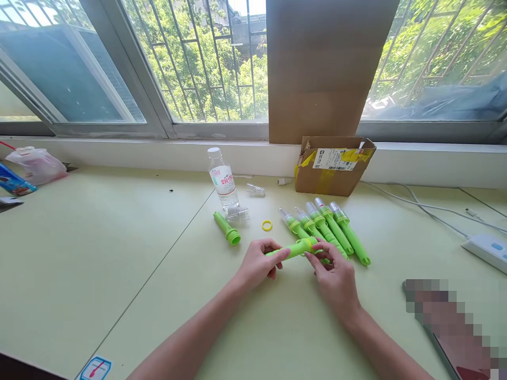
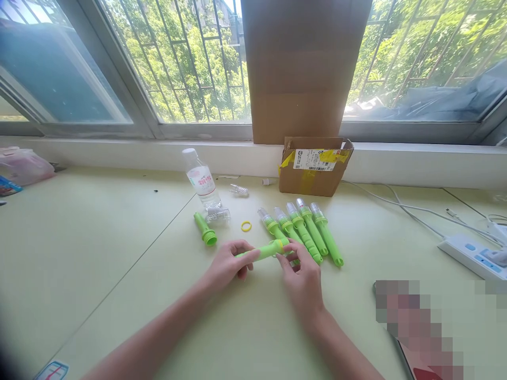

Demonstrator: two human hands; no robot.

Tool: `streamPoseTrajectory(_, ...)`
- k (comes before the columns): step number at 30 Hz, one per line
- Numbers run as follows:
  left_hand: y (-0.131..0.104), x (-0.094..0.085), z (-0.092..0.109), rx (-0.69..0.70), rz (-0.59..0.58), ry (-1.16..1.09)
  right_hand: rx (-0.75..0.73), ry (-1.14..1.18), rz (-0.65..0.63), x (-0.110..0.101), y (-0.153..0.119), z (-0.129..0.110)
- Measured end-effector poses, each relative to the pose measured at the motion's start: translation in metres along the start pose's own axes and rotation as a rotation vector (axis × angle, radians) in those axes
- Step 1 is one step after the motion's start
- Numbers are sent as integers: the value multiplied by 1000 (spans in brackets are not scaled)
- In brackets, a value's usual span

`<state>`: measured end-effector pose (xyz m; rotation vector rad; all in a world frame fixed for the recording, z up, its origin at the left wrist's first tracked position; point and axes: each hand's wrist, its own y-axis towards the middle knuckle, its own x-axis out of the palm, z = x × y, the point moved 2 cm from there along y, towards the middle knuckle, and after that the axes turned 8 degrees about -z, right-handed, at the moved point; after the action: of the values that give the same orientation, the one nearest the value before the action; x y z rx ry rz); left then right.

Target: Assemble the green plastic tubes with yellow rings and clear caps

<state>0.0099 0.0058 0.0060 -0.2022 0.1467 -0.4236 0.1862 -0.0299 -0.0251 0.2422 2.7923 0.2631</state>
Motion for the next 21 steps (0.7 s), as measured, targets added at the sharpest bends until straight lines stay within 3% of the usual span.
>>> streamPoseTrajectory(5,-1,4,-1,98,-4,9,18,18,11,0,0,3)
streamPoseTrajectory(10,-1,1,2,160,155,18,14,4,-6,0,0,-2)
streamPoseTrajectory(14,-1,-2,5,147,232,3,12,-7,-38,2,1,-2)
streamPoseTrajectory(21,-1,-5,6,70,215,32,-46,-20,-28,3,0,-3)
